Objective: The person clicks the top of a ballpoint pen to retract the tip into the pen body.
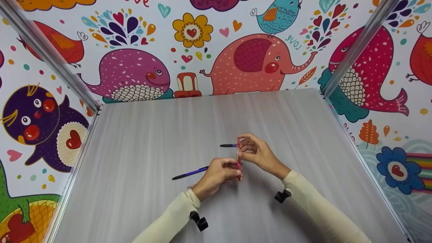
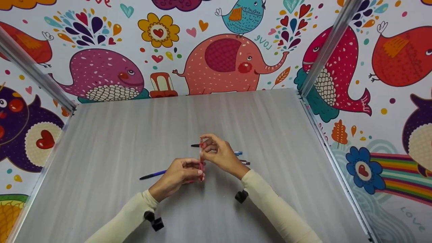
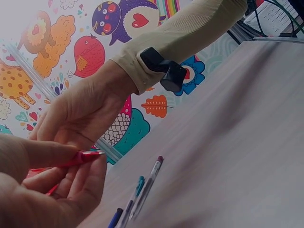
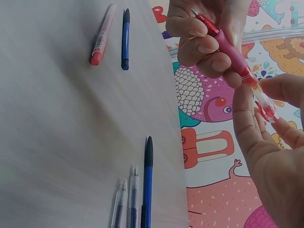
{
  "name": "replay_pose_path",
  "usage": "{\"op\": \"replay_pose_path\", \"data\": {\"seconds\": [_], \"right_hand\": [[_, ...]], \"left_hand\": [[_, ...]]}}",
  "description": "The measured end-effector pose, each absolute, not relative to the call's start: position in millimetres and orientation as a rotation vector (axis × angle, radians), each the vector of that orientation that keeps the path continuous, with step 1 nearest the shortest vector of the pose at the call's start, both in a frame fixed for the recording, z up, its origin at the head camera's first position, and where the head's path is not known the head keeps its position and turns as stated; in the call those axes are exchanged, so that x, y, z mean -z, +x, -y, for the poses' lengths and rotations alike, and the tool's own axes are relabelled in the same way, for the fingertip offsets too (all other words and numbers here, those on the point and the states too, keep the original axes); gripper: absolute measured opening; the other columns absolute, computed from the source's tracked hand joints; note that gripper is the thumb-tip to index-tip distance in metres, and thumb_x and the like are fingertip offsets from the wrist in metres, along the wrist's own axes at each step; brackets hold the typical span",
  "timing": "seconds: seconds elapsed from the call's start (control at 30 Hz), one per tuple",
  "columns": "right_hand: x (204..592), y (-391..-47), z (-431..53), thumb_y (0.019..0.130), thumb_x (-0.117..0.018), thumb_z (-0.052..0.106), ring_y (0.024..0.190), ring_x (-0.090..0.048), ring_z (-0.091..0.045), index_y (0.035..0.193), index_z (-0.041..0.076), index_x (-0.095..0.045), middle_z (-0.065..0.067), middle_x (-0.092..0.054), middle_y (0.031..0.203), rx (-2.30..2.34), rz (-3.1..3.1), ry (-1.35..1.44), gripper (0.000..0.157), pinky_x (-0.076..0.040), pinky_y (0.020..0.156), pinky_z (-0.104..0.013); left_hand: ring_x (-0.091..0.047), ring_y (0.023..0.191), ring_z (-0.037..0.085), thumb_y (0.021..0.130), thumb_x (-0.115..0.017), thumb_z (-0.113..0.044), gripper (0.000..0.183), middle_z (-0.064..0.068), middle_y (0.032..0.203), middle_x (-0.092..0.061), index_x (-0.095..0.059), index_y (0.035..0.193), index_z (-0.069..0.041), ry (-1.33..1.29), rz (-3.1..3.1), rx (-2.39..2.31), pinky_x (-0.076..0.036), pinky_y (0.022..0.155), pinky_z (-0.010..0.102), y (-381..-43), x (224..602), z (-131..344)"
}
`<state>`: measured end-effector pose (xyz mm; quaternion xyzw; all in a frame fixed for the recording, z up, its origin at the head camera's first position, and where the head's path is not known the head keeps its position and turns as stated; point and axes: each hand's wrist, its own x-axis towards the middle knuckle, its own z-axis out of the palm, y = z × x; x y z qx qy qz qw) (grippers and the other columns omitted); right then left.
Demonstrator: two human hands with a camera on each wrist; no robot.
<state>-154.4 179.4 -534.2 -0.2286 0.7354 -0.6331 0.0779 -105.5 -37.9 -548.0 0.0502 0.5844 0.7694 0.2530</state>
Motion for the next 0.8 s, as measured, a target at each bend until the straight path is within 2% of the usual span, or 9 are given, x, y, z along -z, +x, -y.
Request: {"op": "replay_pose_path", "data": {"seconds": [0.23, 0.37, 0.57, 0.8], "right_hand": [[536.0, -154.3, -180.3, 0.1, -0.08, 0.003, 0.101, -0.073, -0.025, 0.148, 0.003, -0.059, -0.023, -0.068, 0.119, 1.901, -2.194, -0.671, 0.053, -0.064, 0.083, -0.033], [536.0, -154.0, -180.4, 0.101, -0.08, 0.004, 0.101, -0.073, -0.025, 0.148, 0.003, -0.058, -0.024, -0.067, 0.119, 1.902, -2.187, -0.67, 0.052, -0.064, 0.084, -0.033], [534.2, -152.2, -181.3, 0.101, -0.079, 0.004, 0.101, -0.073, -0.025, 0.149, 0.002, -0.058, -0.032, -0.065, 0.122, 1.908, -2.175, -0.68, 0.053, -0.064, 0.085, -0.033], [536.8, -152.7, -181.6, 0.101, -0.078, -0.001, 0.101, -0.073, -0.022, 0.149, -0.001, -0.056, -0.036, -0.063, 0.121, 1.911, -2.179, -0.711, 0.053, -0.064, 0.085, -0.032]], "left_hand": [[-0.078, 0.086, 0.021, 0.094, -0.075, 0.009, 0.025, 0.011, 0.099, -0.078, -0.072, 0.119, 0.01, 0.157, -1.56, -2.111, -0.066, 0.083, 0.038, -105.5, 549.1, 37.5], [-0.078, 0.086, 0.021, 0.094, -0.075, 0.009, 0.024, 0.011, 0.099, -0.078, -0.073, 0.119, 0.009, 0.16, -1.559, -2.109, -0.066, 0.083, 0.038, -105.7, 549.9, 37.5], [-0.077, 0.087, 0.021, 0.093, -0.075, 0.007, 0.036, 0.012, 0.102, -0.077, -0.066, 0.127, 0.018, 0.145, -1.545, -2.108, -0.065, 0.082, 0.035, -105.3, 549.4, 37.0], [-0.078, 0.086, 0.021, 0.093, -0.076, 0.007, 0.031, 0.012, 0.101, -0.077, -0.07, 0.122, 0.013, 0.136, -1.556, -2.105, -0.066, 0.082, 0.036, -104.9, 549.8, 37.3]]}}
